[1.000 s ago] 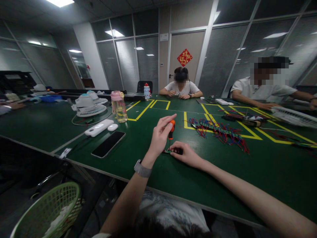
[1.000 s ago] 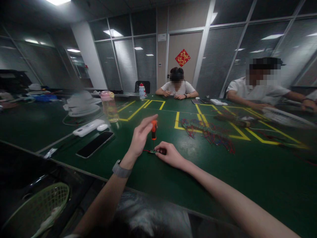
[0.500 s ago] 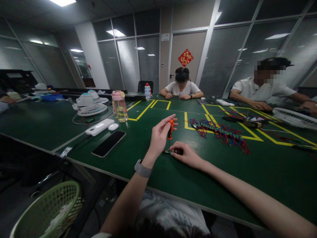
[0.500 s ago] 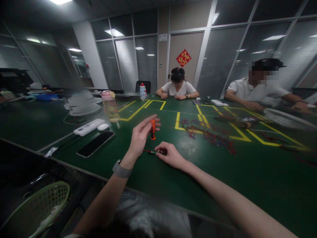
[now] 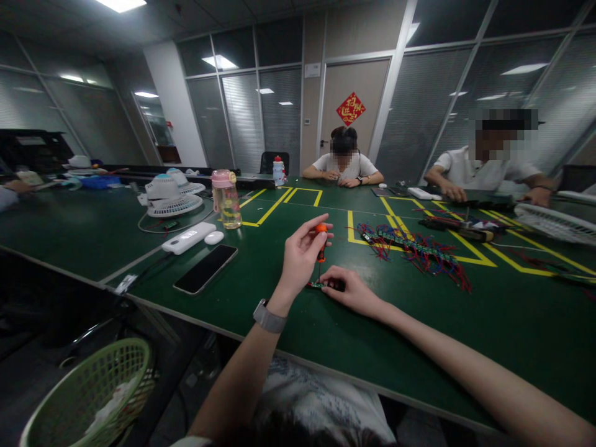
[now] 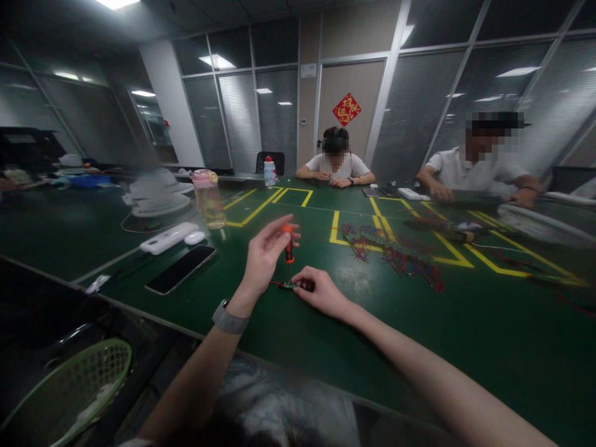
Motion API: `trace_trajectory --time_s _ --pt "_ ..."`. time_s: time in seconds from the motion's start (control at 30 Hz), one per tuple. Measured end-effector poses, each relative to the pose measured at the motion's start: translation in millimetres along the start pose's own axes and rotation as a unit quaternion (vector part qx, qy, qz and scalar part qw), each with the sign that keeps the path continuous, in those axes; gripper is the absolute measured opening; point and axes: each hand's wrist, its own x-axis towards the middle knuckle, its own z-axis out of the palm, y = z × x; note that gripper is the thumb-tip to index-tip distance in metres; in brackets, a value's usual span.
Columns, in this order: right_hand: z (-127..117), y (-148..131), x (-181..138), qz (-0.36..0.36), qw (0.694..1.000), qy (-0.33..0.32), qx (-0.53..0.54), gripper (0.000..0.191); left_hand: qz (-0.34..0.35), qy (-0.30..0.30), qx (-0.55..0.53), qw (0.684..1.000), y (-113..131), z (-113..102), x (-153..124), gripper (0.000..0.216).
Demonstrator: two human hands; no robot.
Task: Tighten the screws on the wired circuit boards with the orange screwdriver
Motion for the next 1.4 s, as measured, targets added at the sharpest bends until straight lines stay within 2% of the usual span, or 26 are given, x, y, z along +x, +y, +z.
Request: trace_trajectory --time_s 0.17,0.3,0.4,0.6,0.67,0.8,0.9,1.17,1.4 --pt "0.0 0.0 -0.3 -0.005 1.000 0.003 -0.006 0.016 0.026 0.023 0.069 0.997 2.3 -2.7 -0.4 0.023" --pt "0.1 0.0 -0.5 -0.005 1.000 0.005 -0.004 0.016 -0.003 -0.013 -0.003 1.000 2.6 -1.7 -0.4 0.029" --pt "0.2 0.2 -0.6 -0.005 1.000 0.006 -0.004 0.016 -0.022 -0.010 -0.022 0.999 2.3 -0.1 -0.6 0.031" --pt "-0.2 0.4 -0.8 -0.010 1.000 0.007 -0.004 0.016 0.043 0.027 0.058 0.997 2.1 -3.1 -0.7 0.021" --pt "-0.3 0.3 -0.7 -0.011 1.000 0.006 -0.004 0.016 0.049 0.024 0.053 0.997 1.8 -4.0 -0.7 0.019" --pt "-0.5 -0.4 -0.4 -0.012 1.000 0.009 -0.010 0.015 0.008 -0.010 -0.011 1.000 0.3 -3.0 -0.8 0.027" --pt "-0.8 -1.2 -0.4 -0.011 1.000 0.008 -0.012 0.015 -0.007 -0.009 -0.029 1.000 0.0 -1.2 -0.9 0.028" --pt "-0.5 -1.0 -0.6 -0.010 1.000 0.006 -0.007 0.015 0.050 0.029 0.079 0.995 2.1 -4.0 -0.5 0.021" --pt "-0.3 -0.8 -0.6 -0.008 1.000 0.008 -0.013 0.015 -0.006 0.002 -0.023 1.000 0.0 -1.5 -0.6 0.027"
